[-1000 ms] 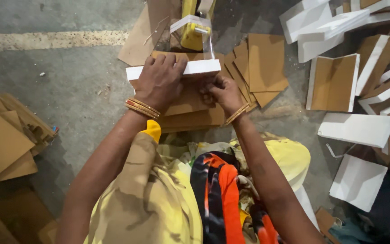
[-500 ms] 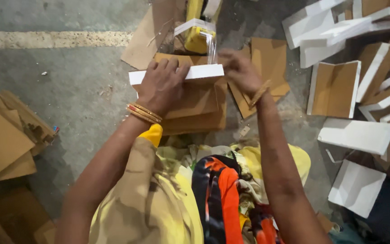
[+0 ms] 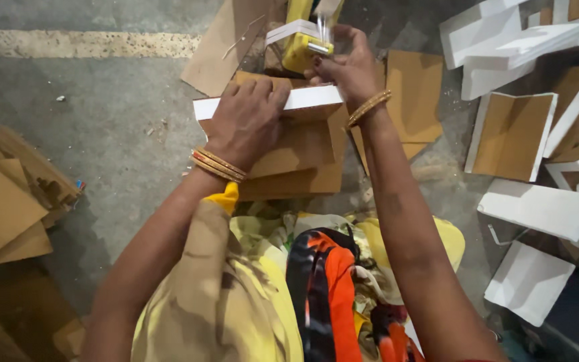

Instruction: The person sits on the floor and assembles small cardboard boxes by inserting white foam inserts and sealing the flaps with clear tape from a handheld dispenser. The person handles multiple boxes one at a time, placing finished units aside.

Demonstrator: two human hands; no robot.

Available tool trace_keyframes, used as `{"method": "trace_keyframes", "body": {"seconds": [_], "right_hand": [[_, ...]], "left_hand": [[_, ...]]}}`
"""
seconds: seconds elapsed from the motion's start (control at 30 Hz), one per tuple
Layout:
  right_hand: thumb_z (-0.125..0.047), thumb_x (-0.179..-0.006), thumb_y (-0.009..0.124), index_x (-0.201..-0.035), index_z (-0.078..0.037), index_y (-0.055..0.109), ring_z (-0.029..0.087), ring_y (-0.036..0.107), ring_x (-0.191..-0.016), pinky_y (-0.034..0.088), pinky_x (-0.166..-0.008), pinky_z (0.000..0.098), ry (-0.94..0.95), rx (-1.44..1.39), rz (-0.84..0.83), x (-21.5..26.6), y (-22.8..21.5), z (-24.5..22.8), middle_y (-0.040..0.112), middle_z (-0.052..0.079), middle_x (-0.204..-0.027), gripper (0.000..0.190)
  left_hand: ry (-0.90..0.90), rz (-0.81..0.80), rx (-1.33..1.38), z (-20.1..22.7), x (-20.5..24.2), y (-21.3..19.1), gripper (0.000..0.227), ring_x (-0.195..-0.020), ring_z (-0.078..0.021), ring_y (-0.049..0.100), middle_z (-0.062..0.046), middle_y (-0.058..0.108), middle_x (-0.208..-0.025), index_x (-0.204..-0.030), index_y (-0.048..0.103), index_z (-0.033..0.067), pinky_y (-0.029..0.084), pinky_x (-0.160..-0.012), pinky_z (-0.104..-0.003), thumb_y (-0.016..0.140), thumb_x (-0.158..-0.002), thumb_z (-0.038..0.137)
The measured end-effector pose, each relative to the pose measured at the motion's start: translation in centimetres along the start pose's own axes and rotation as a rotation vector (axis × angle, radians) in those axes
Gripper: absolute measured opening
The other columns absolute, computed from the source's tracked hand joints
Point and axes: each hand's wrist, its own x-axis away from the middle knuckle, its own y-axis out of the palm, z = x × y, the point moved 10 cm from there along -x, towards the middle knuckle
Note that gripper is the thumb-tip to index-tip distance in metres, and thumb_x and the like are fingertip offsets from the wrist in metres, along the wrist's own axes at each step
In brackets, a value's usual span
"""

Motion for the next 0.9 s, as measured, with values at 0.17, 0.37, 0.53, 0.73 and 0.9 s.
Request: {"method": "trace_keyframes", "body": {"seconds": [0.17, 0.37, 0.53, 0.73, 0.9], "right_hand": [[0.017, -0.076, 0.074, -0.146, -0.001, 0.039, 0.016, 0.076, -0.095, 0.066, -0.073, 0.0290, -0.060, 0.170, 0.080, -0.7, -0.2, -1.6, 0.061, 0.004, -0.120, 0.080], [0.012, -0.083, 0.067, -0.161, -0.001, 0.037, 0.024, 0.073, -0.103, 0.064, -0.083, 0.0346, 0.008, 0.065, -0.133, 4.6, 1.4, 0.5, 0.060, 0.013, -0.147, 0.084], [0.006, -0.086, 0.068, -0.161, -0.009, 0.022, 0.022, 0.067, -0.114, 0.056, -0.096, 0.0318, 0.156, -0.019, -0.204, 8.5, -0.8, 5.5, 0.056, 0.018, -0.140, 0.089], [0.007, -0.078, 0.072, -0.151, -0.008, 0.038, 0.020, 0.062, -0.112, 0.057, -0.087, 0.0317, 0.041, 0.433, -0.194, 5.8, -1.9, 6.8, 0.061, 0.011, -0.129, 0.083], [-0.009, -0.095, 0.073, -0.145, -0.003, 0.056, 0.018, 0.064, -0.111, 0.056, -0.094, 0.0314, -0.095, 0.060, -0.112, 8.1, -3.1, 5.8, 0.065, 0.010, -0.125, 0.053]], "left_hand": [[0.048, 0.036, -0.038, 0.5, 0.1, -0.4, 0.040, -0.097, -0.0265, 0.061, -0.008, 0.064, -0.101, -0.122, 0.062, 0.0103, 0.048, -0.084, -0.040, 0.066, -0.084, 0.022], [0.136, 0.071, -0.057, 2.8, 2.9, -1.1, 0.040, -0.096, -0.0243, 0.062, -0.006, 0.064, -0.103, -0.126, 0.062, 0.0114, 0.048, -0.086, -0.038, 0.063, -0.086, 0.016], [0.202, 0.061, -0.006, 4.5, 4.6, -0.3, 0.035, -0.098, -0.0238, 0.063, -0.005, 0.064, -0.103, -0.123, 0.061, 0.0118, 0.047, -0.090, -0.038, 0.061, -0.089, 0.017], [0.214, 0.055, 0.001, 4.9, 3.7, -1.1, 0.035, -0.097, -0.0239, 0.063, -0.005, 0.064, -0.101, -0.120, 0.063, 0.0127, 0.047, -0.089, -0.038, 0.061, -0.086, 0.018], [0.179, 0.057, 0.055, 4.4, 4.0, -1.5, 0.032, -0.098, -0.0242, 0.063, -0.005, 0.064, -0.101, -0.120, 0.062, 0.0124, 0.046, -0.090, -0.039, 0.061, -0.089, 0.017]]}}
